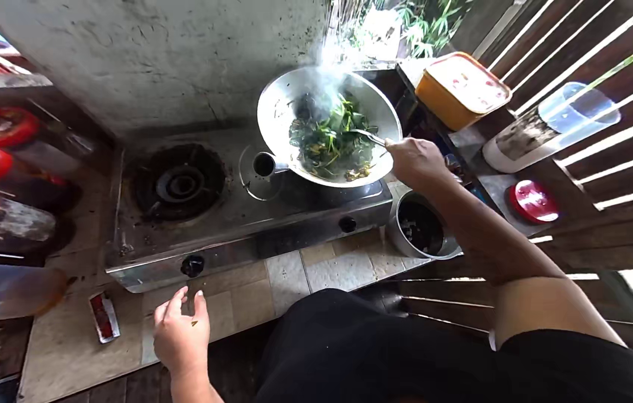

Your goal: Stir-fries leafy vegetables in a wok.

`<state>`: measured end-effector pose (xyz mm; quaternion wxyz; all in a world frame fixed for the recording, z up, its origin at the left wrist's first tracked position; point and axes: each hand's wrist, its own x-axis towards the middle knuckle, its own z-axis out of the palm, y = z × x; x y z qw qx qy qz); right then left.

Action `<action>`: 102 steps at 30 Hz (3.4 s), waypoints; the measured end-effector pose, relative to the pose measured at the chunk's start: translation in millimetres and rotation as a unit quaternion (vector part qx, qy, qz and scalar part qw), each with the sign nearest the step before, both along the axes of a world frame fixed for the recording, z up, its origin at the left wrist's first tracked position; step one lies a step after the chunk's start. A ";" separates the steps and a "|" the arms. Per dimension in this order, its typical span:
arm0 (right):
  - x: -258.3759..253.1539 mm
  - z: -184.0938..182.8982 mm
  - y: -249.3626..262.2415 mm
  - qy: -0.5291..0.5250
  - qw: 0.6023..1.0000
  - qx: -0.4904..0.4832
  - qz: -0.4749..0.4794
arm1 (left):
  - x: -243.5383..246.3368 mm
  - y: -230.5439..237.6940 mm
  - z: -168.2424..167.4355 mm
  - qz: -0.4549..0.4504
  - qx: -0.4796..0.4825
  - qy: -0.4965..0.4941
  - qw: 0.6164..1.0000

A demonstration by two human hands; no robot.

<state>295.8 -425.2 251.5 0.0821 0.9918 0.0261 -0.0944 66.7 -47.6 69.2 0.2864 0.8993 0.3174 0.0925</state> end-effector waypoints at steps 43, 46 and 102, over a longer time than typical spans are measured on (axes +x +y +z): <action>192.2 -4.3 -57.4 0.076 0.996 0.055 -0.005 | -13.8 -7.1 -9.1 0.088 -0.008 0.033 0.996; 195.0 -45.3 -52.8 0.106 0.977 0.186 0.013 | -16.9 -9.4 -5.5 0.090 -0.008 0.027 0.996; 11.7 -1.7 50.1 -0.117 0.989 -0.032 0.086 | -15.2 17.9 -15.2 0.042 -0.029 0.015 0.999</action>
